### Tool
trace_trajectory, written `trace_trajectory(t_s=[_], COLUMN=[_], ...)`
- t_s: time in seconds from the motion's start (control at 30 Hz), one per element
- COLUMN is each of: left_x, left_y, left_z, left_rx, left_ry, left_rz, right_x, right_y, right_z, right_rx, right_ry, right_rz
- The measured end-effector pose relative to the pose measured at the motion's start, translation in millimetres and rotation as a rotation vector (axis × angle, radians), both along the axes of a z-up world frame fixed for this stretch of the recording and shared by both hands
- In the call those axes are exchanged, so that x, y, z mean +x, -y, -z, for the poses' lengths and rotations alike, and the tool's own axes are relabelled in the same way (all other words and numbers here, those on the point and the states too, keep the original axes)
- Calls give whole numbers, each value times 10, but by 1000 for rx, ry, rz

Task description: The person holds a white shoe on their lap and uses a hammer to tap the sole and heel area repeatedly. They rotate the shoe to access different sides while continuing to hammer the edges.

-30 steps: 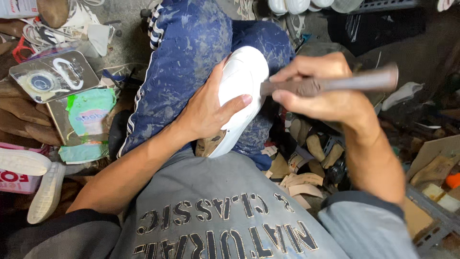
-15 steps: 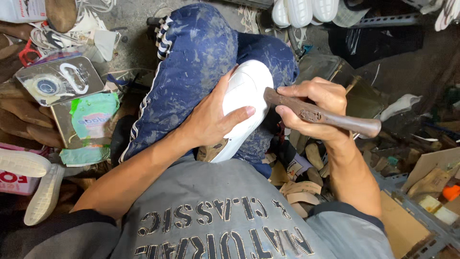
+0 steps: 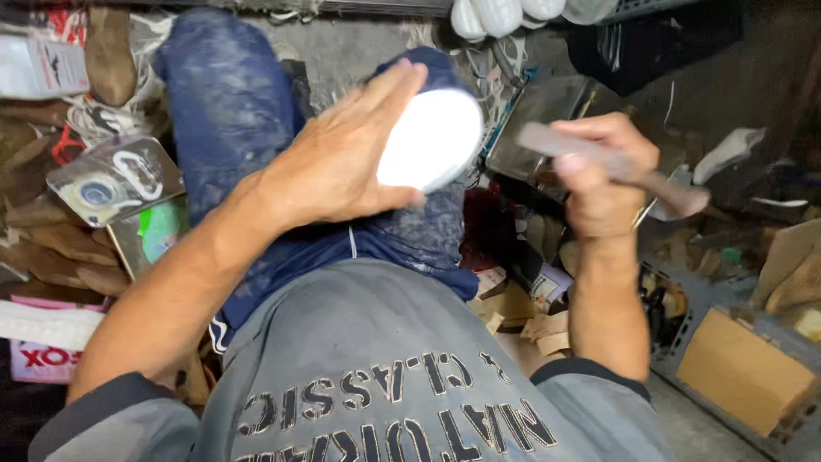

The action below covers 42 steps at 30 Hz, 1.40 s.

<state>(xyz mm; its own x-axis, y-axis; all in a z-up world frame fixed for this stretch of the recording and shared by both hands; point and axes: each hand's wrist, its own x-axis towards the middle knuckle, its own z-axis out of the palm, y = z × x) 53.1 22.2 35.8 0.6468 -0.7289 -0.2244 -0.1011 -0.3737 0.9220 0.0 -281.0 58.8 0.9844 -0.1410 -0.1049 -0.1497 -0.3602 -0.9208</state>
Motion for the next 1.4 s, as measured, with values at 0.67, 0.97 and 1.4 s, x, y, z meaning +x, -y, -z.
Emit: trace_trajectory(t_s=[0.67,0.97,1.4], left_x=[-125,-187,-182], left_y=[406,437,396], left_z=[443,471,333], left_rx=[369,472,534], left_ry=[555,640,934], left_rz=[-392,-300,-134], right_x=[-42,267,-60], right_y=[-598,-372,-289], right_z=[281,428,148], right_rx=[-372,-303,-130], right_ry=[425,499,198], right_rz=[-304,-575,-549])
